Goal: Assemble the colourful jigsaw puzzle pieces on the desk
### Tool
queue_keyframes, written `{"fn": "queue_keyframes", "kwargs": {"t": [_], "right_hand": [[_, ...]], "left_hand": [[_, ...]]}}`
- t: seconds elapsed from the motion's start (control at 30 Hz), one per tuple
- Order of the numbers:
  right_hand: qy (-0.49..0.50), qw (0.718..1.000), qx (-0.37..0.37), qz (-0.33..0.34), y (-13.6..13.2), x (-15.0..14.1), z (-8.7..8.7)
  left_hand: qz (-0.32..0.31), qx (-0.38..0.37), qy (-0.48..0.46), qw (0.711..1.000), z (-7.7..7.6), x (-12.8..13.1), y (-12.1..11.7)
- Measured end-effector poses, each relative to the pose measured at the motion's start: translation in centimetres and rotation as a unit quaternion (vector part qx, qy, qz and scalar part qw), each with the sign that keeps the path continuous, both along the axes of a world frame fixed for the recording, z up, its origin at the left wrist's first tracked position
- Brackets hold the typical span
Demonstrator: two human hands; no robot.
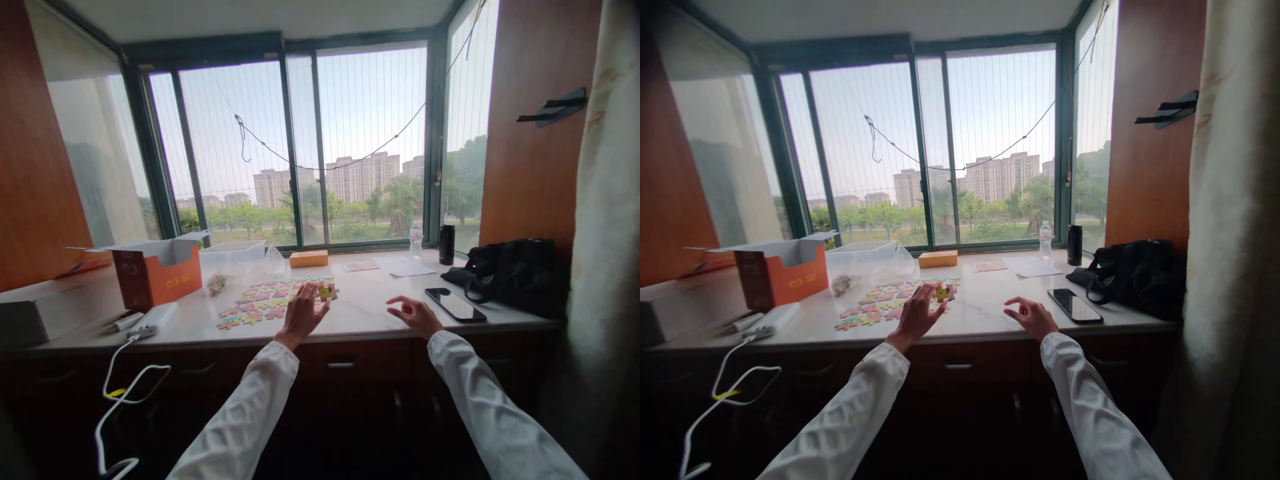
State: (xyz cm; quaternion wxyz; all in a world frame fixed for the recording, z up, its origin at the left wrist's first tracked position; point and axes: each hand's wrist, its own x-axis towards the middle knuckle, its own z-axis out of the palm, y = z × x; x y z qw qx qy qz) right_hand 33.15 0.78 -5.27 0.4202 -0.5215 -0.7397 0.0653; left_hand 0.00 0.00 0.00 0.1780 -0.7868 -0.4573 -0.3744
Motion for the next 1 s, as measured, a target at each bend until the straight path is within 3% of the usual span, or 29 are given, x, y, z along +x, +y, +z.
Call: {"fn": "queue_keyframes", "kwargs": {"t": [0.2, 0.33, 0.43, 0.53, 0.7, 0.9, 1.0], "right_hand": [[-0.032, 0.999, -0.017, -0.027, 0.1, 0.0, -0.3], [-0.052, 0.997, -0.021, -0.051, 0.3, 0.2, -0.7], [-0.058, 0.997, -0.020, -0.055, 0.4, 0.3, -0.9], [-0.060, 0.996, -0.022, -0.058, 0.1, 0.3, -0.9], [-0.068, 0.995, -0.041, -0.062, -0.7, 0.1, -0.2], [-0.080, 0.994, -0.035, -0.062, -0.8, 0.1, -0.3], [-0.080, 0.994, -0.033, -0.068, -0.2, 0.3, -0.7]], "left_hand": [[0.205, -0.007, -0.101, 0.973, 1.0, -13.8, 0.7], [0.301, -0.055, -0.059, 0.950, 0.2, -21.8, -0.5], [0.332, -0.099, -0.009, 0.938, -0.9, -25.6, -1.8], [0.340, -0.132, 0.021, 0.931, -1.7, -27.4, -3.1], [0.346, -0.195, 0.023, 0.918, -2.2, -27.8, -4.2], [0.350, -0.139, 0.024, 0.926, -1.9, -27.5, -4.1], [0.355, -0.148, 0.025, 0.923, -1.5, -27.1, -4.2]]}}
